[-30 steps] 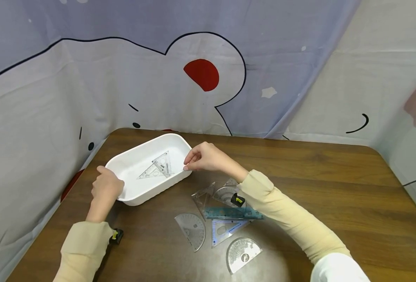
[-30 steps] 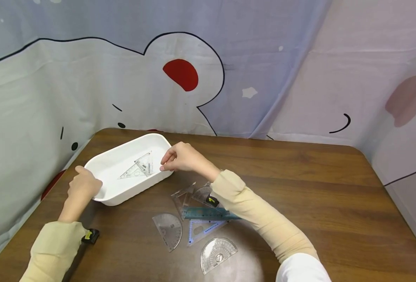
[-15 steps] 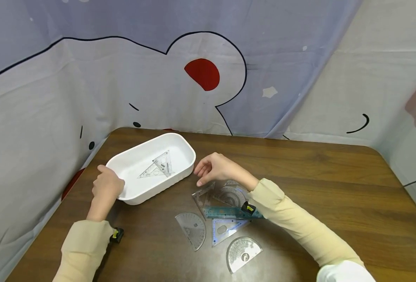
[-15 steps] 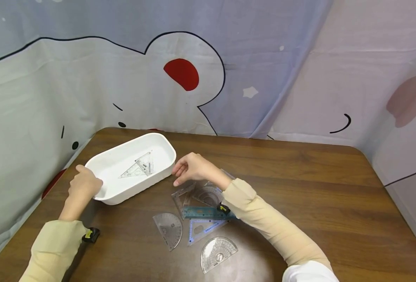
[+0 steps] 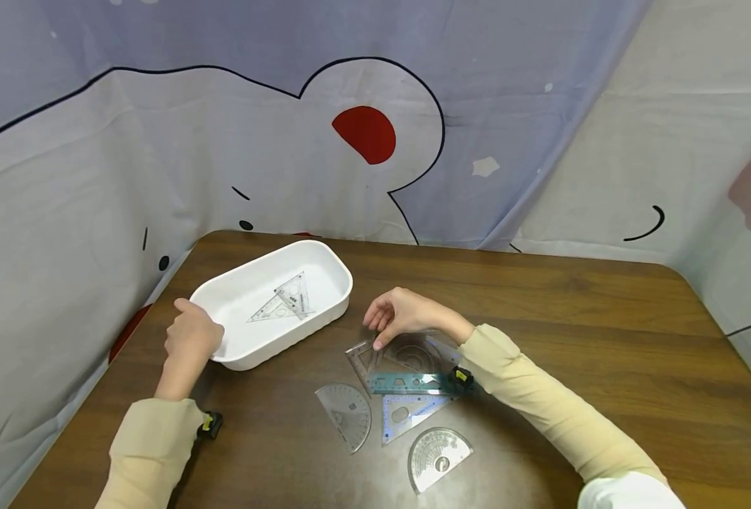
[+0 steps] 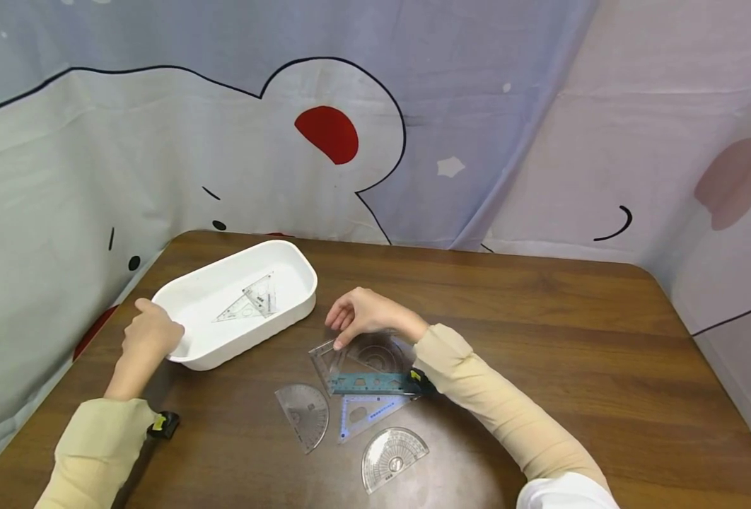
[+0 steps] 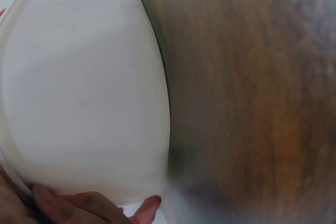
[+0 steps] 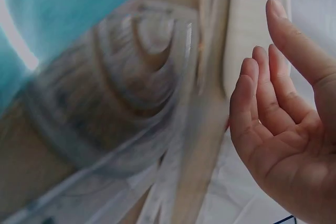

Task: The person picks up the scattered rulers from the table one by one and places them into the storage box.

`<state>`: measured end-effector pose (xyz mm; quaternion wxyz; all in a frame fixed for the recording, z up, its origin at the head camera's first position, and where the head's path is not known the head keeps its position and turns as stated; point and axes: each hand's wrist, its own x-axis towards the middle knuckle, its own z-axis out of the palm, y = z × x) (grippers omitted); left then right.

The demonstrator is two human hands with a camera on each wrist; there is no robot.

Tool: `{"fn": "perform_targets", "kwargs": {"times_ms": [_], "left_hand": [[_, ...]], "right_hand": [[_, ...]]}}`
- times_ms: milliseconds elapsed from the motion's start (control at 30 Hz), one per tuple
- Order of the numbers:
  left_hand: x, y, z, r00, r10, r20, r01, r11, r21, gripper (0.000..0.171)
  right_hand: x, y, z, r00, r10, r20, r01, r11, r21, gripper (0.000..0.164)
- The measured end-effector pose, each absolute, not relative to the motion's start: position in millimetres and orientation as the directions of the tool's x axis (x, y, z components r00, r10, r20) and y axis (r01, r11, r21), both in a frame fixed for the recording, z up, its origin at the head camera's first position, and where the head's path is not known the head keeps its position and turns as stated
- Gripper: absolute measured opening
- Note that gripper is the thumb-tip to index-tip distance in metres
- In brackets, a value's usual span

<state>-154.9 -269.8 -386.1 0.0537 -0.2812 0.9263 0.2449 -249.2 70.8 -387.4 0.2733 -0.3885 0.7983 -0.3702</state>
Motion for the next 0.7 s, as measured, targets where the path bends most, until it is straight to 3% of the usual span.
{"fn": "perform_targets", "kwargs": {"times_ms": [133, 400, 700], "left_hand": [[-155.5, -271.4, -387.0, -0.837, -0.493, -0.238, -0.546, 0.725, 0.419, 0.063], [-155.6, -271.3, -387.2, -0.838, -0.493, -0.235, -0.545, 0.728, 0.416, 0.063], [-155.2, -271.0, -387.2, -0.836, -0.494, -0.238, -0.548, 0.729, 0.410, 0.063]], "right_hand": [[-252.6, 74.2, -395.0, -0.561, -0.816, -0.141, -0.437, 0.436, -0.787, 0.039], [-251.8, 73.1, -402.5, -0.499, -0.856, -0.133, -0.520, 0.419, -0.745, 0.042], [-249.4, 71.8, -401.6, -0.472, -0.873, -0.126, -0.604, 0.424, -0.674, 0.040]]}}
